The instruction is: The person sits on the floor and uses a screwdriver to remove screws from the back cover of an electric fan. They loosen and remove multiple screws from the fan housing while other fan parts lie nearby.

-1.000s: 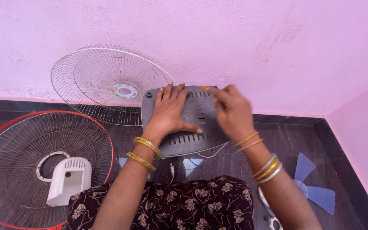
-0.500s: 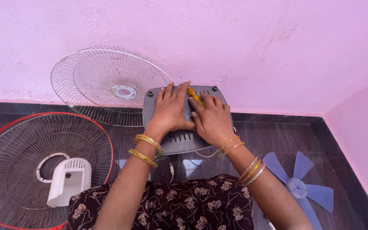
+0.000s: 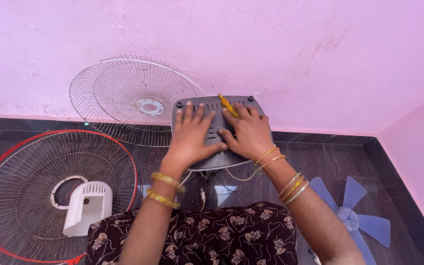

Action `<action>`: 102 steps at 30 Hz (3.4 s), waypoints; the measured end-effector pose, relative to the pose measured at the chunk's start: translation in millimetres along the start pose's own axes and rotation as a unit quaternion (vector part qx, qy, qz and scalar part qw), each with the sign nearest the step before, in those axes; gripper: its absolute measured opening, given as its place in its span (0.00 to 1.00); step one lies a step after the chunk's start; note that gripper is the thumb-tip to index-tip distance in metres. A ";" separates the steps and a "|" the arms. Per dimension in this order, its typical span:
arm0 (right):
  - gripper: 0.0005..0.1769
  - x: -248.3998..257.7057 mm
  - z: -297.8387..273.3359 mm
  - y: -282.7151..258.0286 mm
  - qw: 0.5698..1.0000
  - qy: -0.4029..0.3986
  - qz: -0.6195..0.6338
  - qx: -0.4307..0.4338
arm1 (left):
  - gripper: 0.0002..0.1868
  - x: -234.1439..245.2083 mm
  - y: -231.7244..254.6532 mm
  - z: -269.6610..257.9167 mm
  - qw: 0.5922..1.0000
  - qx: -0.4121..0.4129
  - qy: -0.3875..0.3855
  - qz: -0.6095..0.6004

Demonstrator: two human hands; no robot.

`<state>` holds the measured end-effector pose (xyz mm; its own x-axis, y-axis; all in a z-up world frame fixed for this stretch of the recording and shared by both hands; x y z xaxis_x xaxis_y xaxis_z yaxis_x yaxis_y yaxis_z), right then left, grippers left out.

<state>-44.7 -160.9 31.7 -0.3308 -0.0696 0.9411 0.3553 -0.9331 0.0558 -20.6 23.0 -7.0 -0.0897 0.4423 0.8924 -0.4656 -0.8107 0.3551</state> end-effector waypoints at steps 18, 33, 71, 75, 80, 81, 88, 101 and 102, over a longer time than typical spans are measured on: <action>0.32 -4.7 -3.0 25.8 1.000 0.000 0.024 -0.017 | 0.40 -35.5 -13.0 -27.7 0.710 0.097 0.076 -0.694; 0.30 -5.0 4.8 29.5 0.994 0.013 0.104 0.015 | 0.39 -37.9 -11.3 -18.6 0.706 0.117 0.118 -0.688; 0.14 -214.8 -490.7 177.2 0.859 -0.010 0.203 -0.470 | 0.38 -56.1 -68.3 -29.6 0.723 0.023 0.147 -0.674; 0.18 -217.4 -498.8 151.9 0.918 -0.001 0.094 -0.384 | 0.39 -60.4 -74.9 -33.3 0.709 0.004 0.134 -0.692; 0.15 -220.8 -482.9 130.4 0.933 -0.039 0.006 -0.358 | 0.39 -59.5 -76.4 -34.1 0.701 0.007 0.132 -0.701; 0.16 -222.3 -481.3 127.2 0.938 -0.034 -0.010 -0.344 | 0.39 -59.2 -75.7 -34.4 0.702 0.007 0.133 -0.699; 0.11 -238.2 -487.3 135.8 0.929 0.001 0.010 -0.370 | 0.39 -58.5 -71.3 -32.6 0.713 0.011 0.133 -0.688; 0.15 -211.5 -416.6 156.5 0.464 0.197 0.701 -0.505 | 0.37 -56.2 -54.4 -23.0 0.731 0.039 0.161 -0.662; 0.14 -203.5 -402.5 154.1 0.458 0.200 0.721 -0.480 | 0.37 -56.8 -50.0 -21.7 0.735 0.039 0.163 -0.657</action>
<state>-274.5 -432.6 -285.5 -0.5591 -0.7379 -0.3780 -0.0287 0.4729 -0.8807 -11.3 46.7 -81.4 0.1804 0.9208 -0.3459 -0.2878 0.3856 0.8766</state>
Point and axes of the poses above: each hand's wrist, its own z-axis towards the middle knuckle, its own x-axis out of the back of the hand, y = z × x, the point moved 1 cm from there along z, towards the middle knuckle, and after that the axes turned 4 degrees about x, right-handed, at the moved point
